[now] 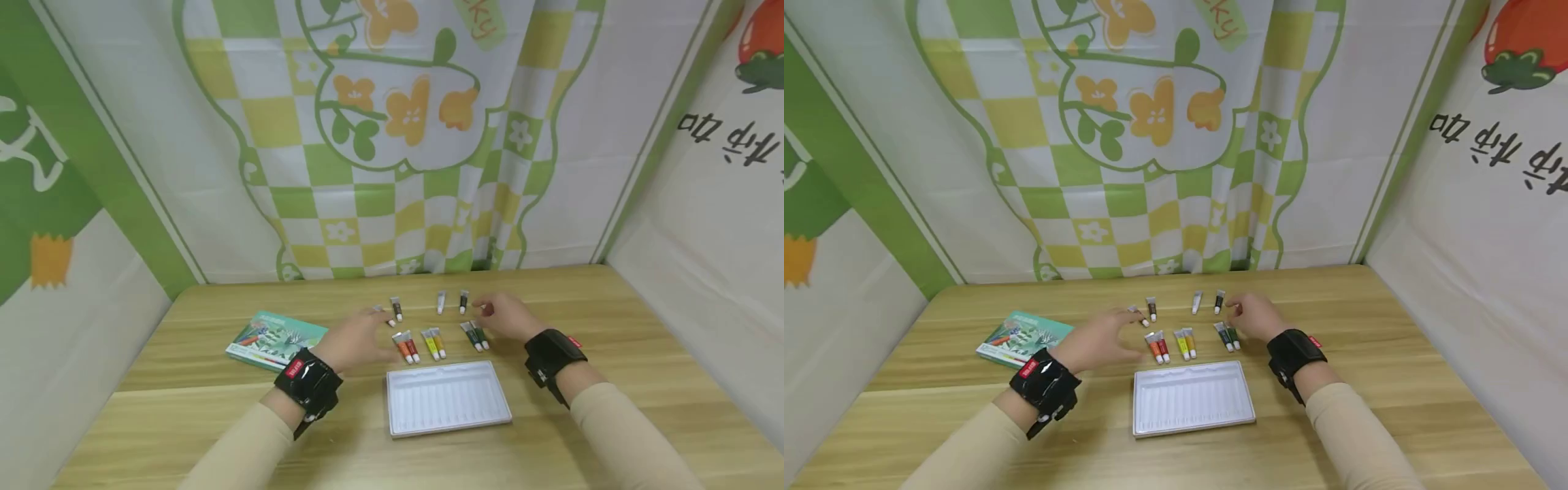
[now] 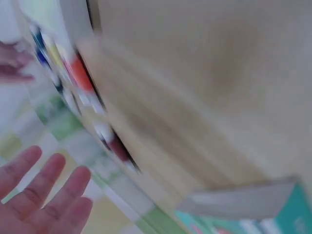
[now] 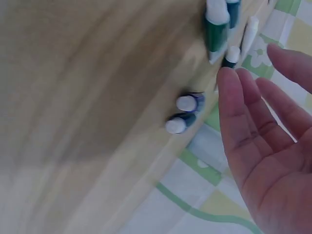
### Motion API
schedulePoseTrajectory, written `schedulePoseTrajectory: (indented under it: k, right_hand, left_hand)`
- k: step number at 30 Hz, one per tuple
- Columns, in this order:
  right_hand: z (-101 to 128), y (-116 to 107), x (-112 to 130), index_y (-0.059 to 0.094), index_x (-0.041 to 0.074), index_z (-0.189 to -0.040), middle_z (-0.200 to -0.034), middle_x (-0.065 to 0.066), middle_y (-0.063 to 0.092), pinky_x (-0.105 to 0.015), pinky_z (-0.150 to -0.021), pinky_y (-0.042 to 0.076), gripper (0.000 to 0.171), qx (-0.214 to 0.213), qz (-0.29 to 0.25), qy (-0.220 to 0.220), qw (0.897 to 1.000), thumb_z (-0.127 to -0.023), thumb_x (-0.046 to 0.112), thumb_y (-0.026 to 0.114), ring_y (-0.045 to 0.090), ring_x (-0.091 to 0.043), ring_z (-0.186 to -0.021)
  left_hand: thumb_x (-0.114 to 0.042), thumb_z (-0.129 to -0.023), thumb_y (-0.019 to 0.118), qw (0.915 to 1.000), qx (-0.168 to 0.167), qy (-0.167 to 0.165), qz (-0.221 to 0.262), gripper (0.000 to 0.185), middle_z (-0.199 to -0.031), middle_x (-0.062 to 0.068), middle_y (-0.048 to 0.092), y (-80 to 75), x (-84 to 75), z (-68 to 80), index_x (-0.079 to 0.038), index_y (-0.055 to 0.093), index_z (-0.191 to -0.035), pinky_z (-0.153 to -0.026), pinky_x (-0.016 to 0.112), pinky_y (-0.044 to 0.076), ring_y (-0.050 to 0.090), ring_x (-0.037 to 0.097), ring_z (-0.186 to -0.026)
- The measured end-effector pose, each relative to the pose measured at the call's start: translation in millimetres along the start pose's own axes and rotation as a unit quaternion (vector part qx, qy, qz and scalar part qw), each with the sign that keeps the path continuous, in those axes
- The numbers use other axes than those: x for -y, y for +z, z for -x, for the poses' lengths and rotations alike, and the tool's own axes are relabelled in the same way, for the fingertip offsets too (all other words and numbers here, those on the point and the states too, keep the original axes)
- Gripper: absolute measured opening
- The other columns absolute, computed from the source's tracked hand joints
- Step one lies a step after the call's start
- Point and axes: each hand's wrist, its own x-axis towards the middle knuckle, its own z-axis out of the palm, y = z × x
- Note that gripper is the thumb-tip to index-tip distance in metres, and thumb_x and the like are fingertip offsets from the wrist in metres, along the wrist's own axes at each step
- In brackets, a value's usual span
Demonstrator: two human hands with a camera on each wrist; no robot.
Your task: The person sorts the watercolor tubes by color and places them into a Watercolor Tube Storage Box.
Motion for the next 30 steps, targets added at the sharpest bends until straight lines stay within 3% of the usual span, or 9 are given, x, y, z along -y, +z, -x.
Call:
schedulePoseTrajectory:
  k: [4,8,16,26,30]
  right_hand:
    - [0.3,2.2,-4.2,0.061,-0.015,-0.128,-0.084,-0.007,0.058,-0.027,-0.060,0.045,0.039,0.019,-0.043,0.033,0.998,-0.093,0.002,0.069,0.054,-0.015,-0.066]
    - [-0.3,4.8,-7.8,0.058,-0.017,-0.130,-0.078,-0.006,0.056,-0.024,-0.055,0.047,0.043,0.021,-0.070,0.055,0.996,-0.092,0.001,0.068,0.058,-0.013,-0.059]
    - [0.0,13.8,-9.6,0.057,-0.016,-0.132,-0.089,-0.011,0.062,-0.028,-0.060,0.056,0.046,0.028,-0.058,0.088,0.994,-0.092,0.003,0.068,0.062,-0.015,-0.064]
    - [-3.3,10.8,-5.5,0.061,-0.015,-0.127,-0.099,-0.018,0.065,-0.030,-0.064,0.057,0.040,0.049,-0.038,0.105,0.993,-0.093,0.004,0.067,0.066,-0.018,-0.069]
    - [-4.2,13.5,-4.3,0.063,-0.013,-0.124,-0.094,-0.015,0.063,-0.030,-0.063,0.057,0.036,0.051,-0.039,0.119,0.991,-0.092,0.004,0.068,0.065,-0.018,-0.068]
  left_hand:
    - [-0.043,-0.074,0.092,0.9979,0.060,0.023,0.012,0.091,-0.145,0.022,0.053,4.7,-4.2,21.6,-0.001,0.054,-0.145,-0.103,0.051,0.047,0.058,0.039,-0.124]
    - [-0.042,-0.066,0.096,0.9954,0.086,0.043,0.001,0.099,-0.140,0.024,0.054,14.4,-10.6,31.2,0.002,0.053,-0.144,-0.102,0.050,0.049,0.058,0.039,-0.122]
    - [-0.048,-0.056,0.099,0.9908,0.110,0.051,-0.060,0.117,-0.139,0.020,0.053,32.4,-17.2,34.3,0.002,0.048,-0.148,-0.106,0.046,0.046,0.054,0.033,-0.125]
    - [-0.045,-0.056,0.100,0.9871,0.132,0.057,-0.071,0.104,-0.138,0.017,0.056,35.9,-21.7,30.3,0.001,0.057,-0.140,-0.106,0.043,0.047,0.057,0.031,-0.123]
    - [-0.041,-0.055,0.101,0.9878,0.135,0.053,-0.056,0.102,-0.134,0.017,0.058,36.9,-22.1,29.7,0.002,0.059,-0.138,-0.103,0.041,0.049,0.059,0.029,-0.118]
